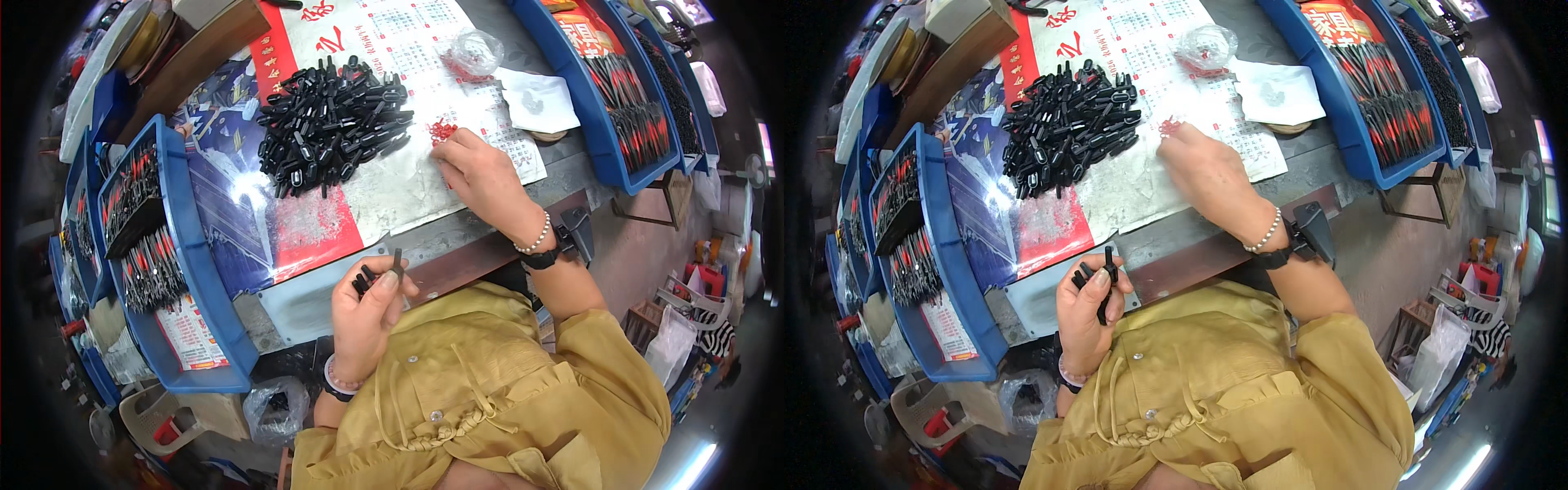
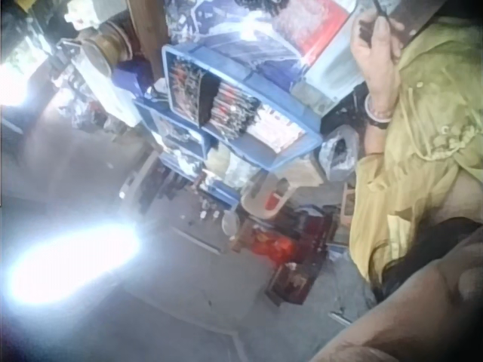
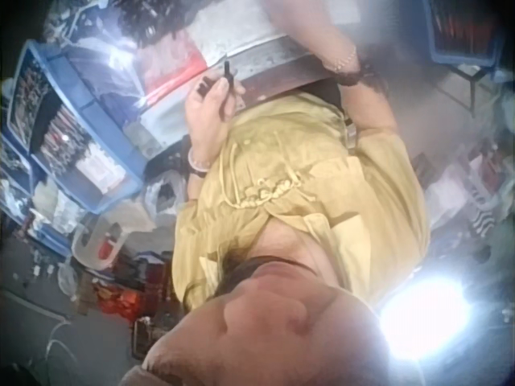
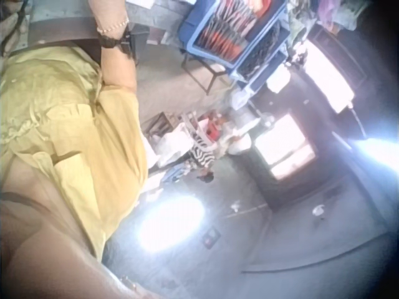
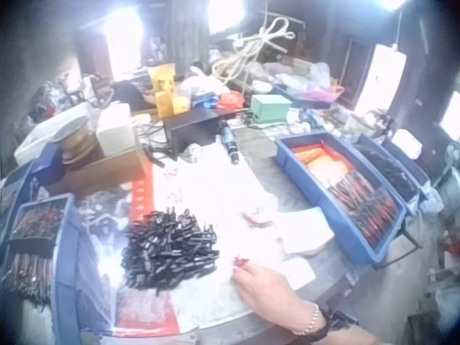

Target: The person repeatedly picks a black plastic key housing and a red rubber seal from a table, inserts the seal into the housing, and places the assembled unit on the table. The person handles the parts one at a time and continues the cycle throughout the clip.

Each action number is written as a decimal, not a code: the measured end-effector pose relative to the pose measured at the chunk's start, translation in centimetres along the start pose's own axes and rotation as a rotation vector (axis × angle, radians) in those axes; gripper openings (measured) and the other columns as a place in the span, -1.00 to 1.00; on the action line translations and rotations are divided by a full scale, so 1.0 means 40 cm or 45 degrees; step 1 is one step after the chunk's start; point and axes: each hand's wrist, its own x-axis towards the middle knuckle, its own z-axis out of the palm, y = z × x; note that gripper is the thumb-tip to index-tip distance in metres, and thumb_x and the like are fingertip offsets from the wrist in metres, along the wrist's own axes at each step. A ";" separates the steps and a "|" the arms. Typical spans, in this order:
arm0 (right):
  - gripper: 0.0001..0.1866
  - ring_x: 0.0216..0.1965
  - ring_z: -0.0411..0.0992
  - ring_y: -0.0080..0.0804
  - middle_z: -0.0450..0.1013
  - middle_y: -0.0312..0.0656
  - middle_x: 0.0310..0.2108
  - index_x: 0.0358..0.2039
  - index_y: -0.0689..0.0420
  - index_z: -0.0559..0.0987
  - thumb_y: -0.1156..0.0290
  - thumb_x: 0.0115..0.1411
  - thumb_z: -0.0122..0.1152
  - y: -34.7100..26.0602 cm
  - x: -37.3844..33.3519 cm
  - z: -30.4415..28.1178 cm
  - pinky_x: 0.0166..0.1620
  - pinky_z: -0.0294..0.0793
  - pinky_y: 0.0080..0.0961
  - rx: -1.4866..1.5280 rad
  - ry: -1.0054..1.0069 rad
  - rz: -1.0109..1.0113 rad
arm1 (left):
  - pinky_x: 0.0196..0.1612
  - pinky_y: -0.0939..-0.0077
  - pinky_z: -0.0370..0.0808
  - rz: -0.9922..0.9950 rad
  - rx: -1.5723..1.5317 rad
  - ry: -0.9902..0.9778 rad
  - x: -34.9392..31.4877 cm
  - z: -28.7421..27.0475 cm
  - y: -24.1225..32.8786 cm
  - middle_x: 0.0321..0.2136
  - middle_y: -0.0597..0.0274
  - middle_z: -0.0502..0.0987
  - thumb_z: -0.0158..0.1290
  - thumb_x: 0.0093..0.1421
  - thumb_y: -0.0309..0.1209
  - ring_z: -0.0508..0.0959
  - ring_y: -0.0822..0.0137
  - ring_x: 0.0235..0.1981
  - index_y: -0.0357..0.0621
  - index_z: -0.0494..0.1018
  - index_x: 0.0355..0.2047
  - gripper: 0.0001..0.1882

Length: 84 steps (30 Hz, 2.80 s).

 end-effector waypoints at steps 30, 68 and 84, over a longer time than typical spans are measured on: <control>-0.88 -0.55 0.40 -0.66 0.46 -0.29 -0.55 -0.32 0.34 0.52 0.57 0.12 0.13 -0.008 0.003 0.000 -0.45 0.40 -0.68 0.960 -0.051 0.569 | -0.63 0.77 0.16 -0.020 0.028 -0.013 -0.001 -0.017 0.005 -0.47 0.14 0.52 0.01 0.25 -0.40 0.25 0.63 -0.69 -0.34 0.41 -0.16 -0.76; -0.88 -0.47 0.43 -0.62 0.47 -0.19 -0.39 -0.33 0.29 0.47 0.49 0.20 0.17 -0.204 -0.097 0.008 -0.37 0.44 -0.71 1.759 -0.410 0.689 | -0.38 0.73 0.40 0.206 0.236 0.033 -0.043 -0.006 0.003 -0.41 0.23 0.54 0.02 0.22 -0.55 0.48 0.60 -0.46 -0.28 0.36 -0.19 -0.84; -0.88 -0.41 0.51 -0.39 0.50 -0.07 -0.36 -0.33 0.30 0.53 0.67 0.07 0.20 -0.224 -0.148 0.001 -0.37 0.49 -0.56 1.171 -0.047 0.005 | -0.38 0.77 0.34 0.359 0.287 0.092 -0.063 0.012 -0.015 -0.47 0.33 0.48 0.01 0.19 -0.58 0.44 0.63 -0.45 -0.27 0.37 -0.10 -0.75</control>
